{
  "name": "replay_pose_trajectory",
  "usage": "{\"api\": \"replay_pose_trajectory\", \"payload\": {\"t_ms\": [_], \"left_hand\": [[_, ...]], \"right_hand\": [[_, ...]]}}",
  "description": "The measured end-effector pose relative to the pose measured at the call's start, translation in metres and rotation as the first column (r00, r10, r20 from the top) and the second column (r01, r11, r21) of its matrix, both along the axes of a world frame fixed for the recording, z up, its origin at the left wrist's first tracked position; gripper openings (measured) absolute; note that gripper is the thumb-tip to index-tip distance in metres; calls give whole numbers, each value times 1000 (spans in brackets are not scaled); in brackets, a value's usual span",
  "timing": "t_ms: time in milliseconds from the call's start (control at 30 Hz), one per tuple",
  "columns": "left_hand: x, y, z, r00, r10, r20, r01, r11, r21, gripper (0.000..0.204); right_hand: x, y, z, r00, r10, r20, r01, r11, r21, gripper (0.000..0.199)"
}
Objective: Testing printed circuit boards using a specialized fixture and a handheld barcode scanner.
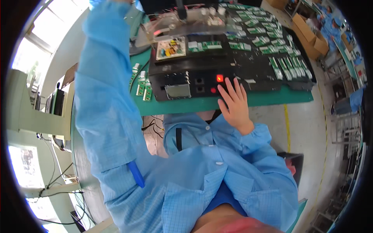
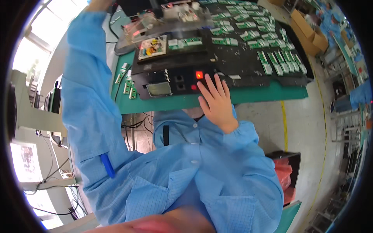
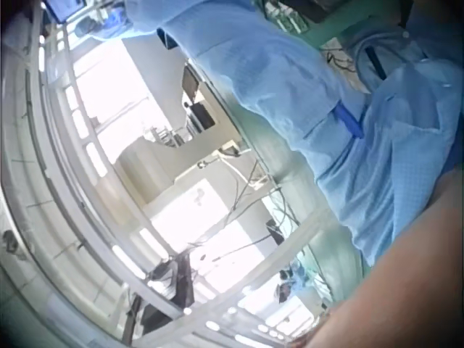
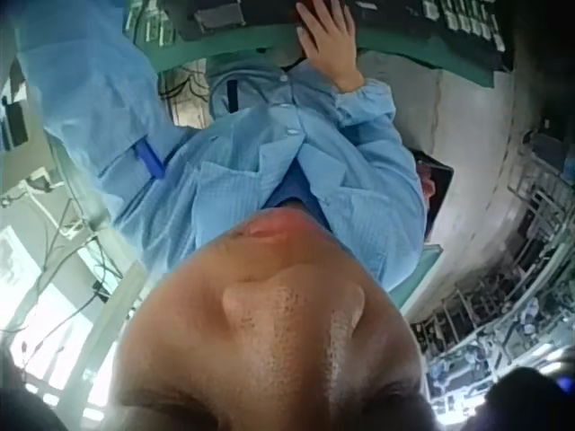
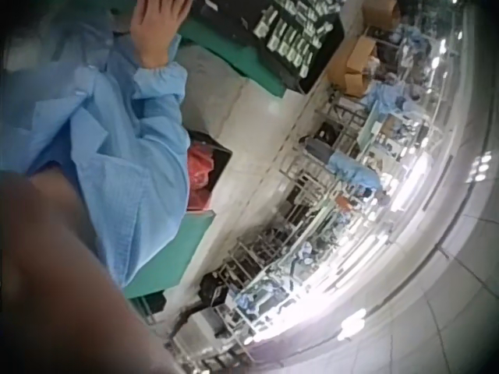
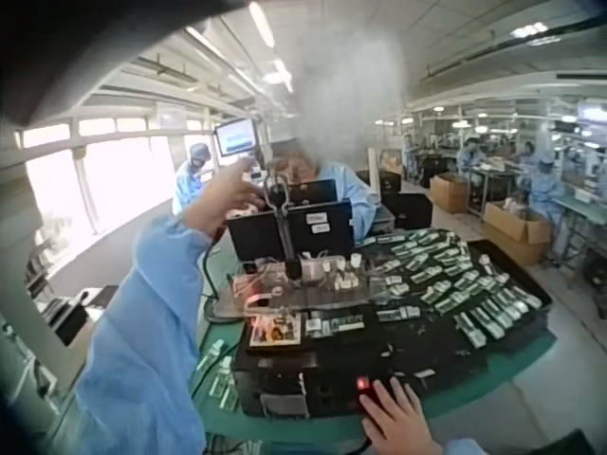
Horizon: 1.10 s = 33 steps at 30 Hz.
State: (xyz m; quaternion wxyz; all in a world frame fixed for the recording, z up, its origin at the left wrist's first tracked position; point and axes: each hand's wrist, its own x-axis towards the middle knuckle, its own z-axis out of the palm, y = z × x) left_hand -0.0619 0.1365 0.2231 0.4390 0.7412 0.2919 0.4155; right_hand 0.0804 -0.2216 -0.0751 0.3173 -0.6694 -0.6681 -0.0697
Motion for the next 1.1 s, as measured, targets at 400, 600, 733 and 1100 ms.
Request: {"api": "replay_pose_trajectory", "payload": {"t_ms": [400,600,733,1100], "left_hand": [[25,-75,-50,980,-92,177,-29,814,581,12],[24,-103,-105,968,-129,217,-92,619,780,31],[15,-106,-119,959,106,262,-275,555,785,47],[13,-126,-188,975,-204,-83,210,747,631,62]], "right_hand": [[-2,6,-8,998,-61,25,56,981,188,46],[-1,5,-10,999,-51,-1,50,987,154,45],[0,3,-8,999,-11,-39,18,984,179,44],[40,37,87,929,338,-146,-249,869,427,59]]}}
